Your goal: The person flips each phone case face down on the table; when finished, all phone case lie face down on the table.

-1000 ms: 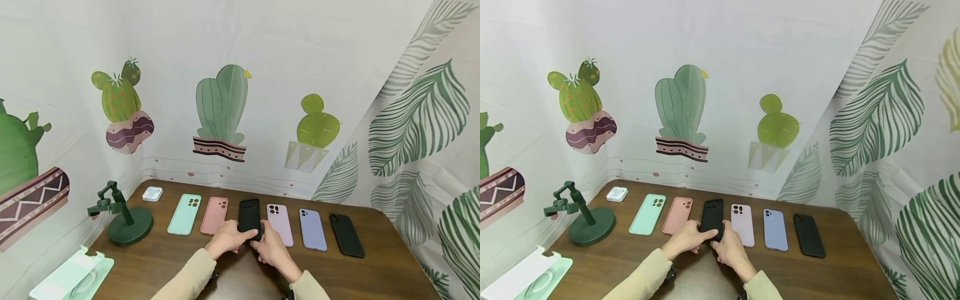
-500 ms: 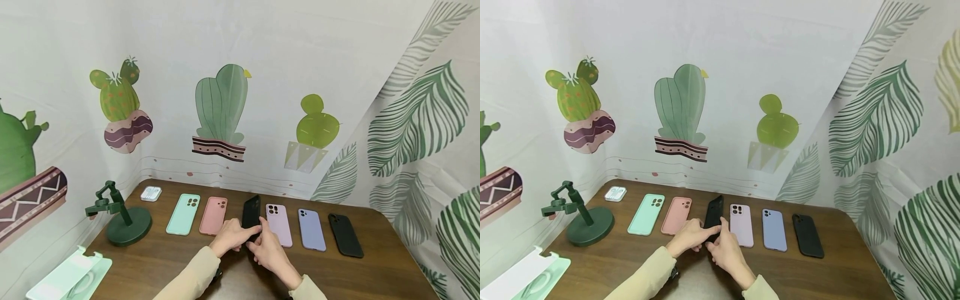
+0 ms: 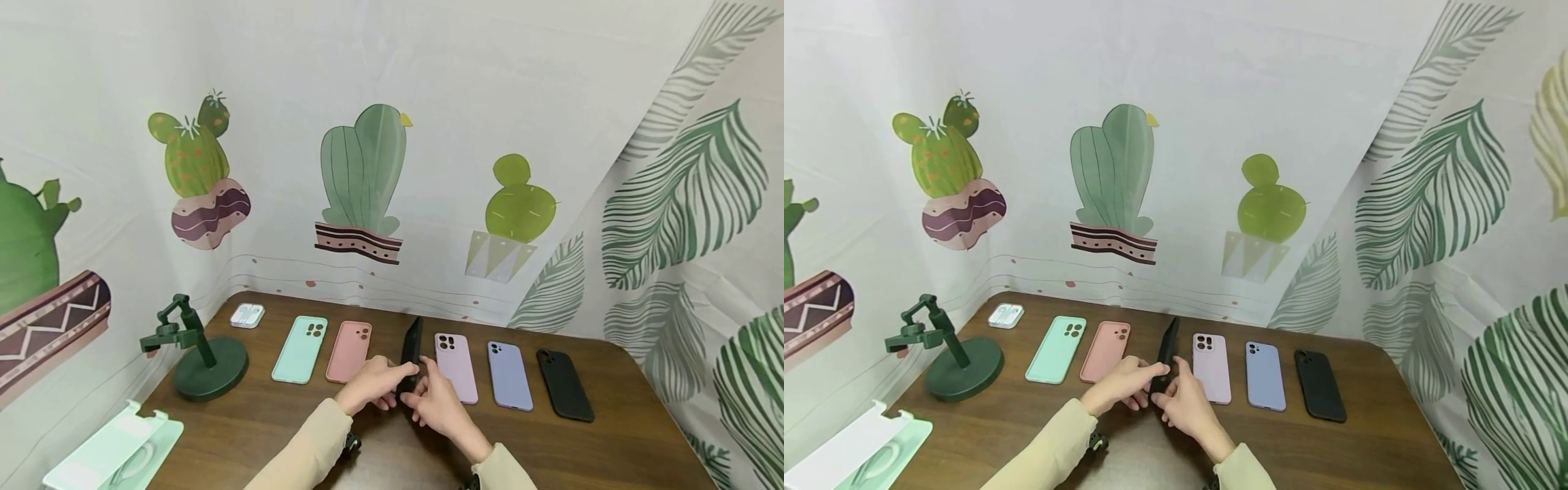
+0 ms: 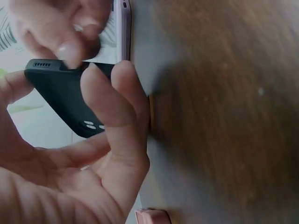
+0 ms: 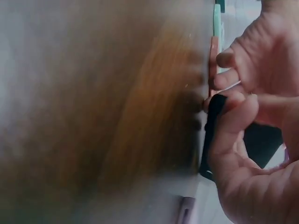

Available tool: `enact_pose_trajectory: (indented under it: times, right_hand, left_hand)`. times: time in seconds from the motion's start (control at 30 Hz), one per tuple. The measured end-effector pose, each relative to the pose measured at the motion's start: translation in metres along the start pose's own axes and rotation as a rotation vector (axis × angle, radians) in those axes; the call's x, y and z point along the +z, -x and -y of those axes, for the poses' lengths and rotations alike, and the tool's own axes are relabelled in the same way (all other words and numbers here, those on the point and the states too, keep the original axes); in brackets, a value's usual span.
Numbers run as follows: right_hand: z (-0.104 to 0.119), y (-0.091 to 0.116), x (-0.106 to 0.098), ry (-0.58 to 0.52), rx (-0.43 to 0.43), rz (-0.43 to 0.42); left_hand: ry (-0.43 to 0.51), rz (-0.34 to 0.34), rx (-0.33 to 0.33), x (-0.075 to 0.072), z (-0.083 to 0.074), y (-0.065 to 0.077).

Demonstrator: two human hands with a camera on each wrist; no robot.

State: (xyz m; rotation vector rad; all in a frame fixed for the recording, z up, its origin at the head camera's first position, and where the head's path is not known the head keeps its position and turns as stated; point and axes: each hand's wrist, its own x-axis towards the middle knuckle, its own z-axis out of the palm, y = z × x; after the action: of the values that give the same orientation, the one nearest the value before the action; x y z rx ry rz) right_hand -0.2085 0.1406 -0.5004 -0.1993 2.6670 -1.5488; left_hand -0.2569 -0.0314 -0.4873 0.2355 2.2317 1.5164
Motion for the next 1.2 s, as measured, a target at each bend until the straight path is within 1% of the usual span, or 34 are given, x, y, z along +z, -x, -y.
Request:
enact_pose_trajectory:
  times: [0.2, 0.37, 0.5, 0.63, 0.73, 0.9, 1.2]
  right_hand:
    - [-0.007, -0.008, 0.0, -0.023, 0.071, 0.087]
    - [-0.009, -0.01, -0.001, -0.04, 0.091, 0.123]
    - [-0.009, -0.011, -0.001, -0.051, 0.105, 0.129]
    - [-0.008, -0.013, -0.001, -0.059, 0.118, 0.135]
    - [-0.008, -0.013, -0.002, -0.067, 0.125, 0.142]
    - [-0.007, -0.014, -0.003, -0.076, 0.135, 0.144]
    - [-0.008, -0.014, -0.003, -0.087, 0.147, 0.143]
  left_hand:
    - [0.038, 0.04, 0.011, -0.004, 0.002, 0.001]
    - [0.065, 0.067, 0.014, -0.009, 0.002, 0.003]
    - [0.082, 0.069, 0.023, -0.013, 0.0, 0.002]
    - [0.074, 0.052, 0.076, -0.018, -0.003, 0.001]
    - [0.078, 0.053, 0.122, -0.022, -0.004, 0.0]
    - [0.093, 0.065, 0.164, -0.027, -0.004, 0.001]
    - [0.09, 0.059, 0.181, -0.033, -0.003, 0.004]
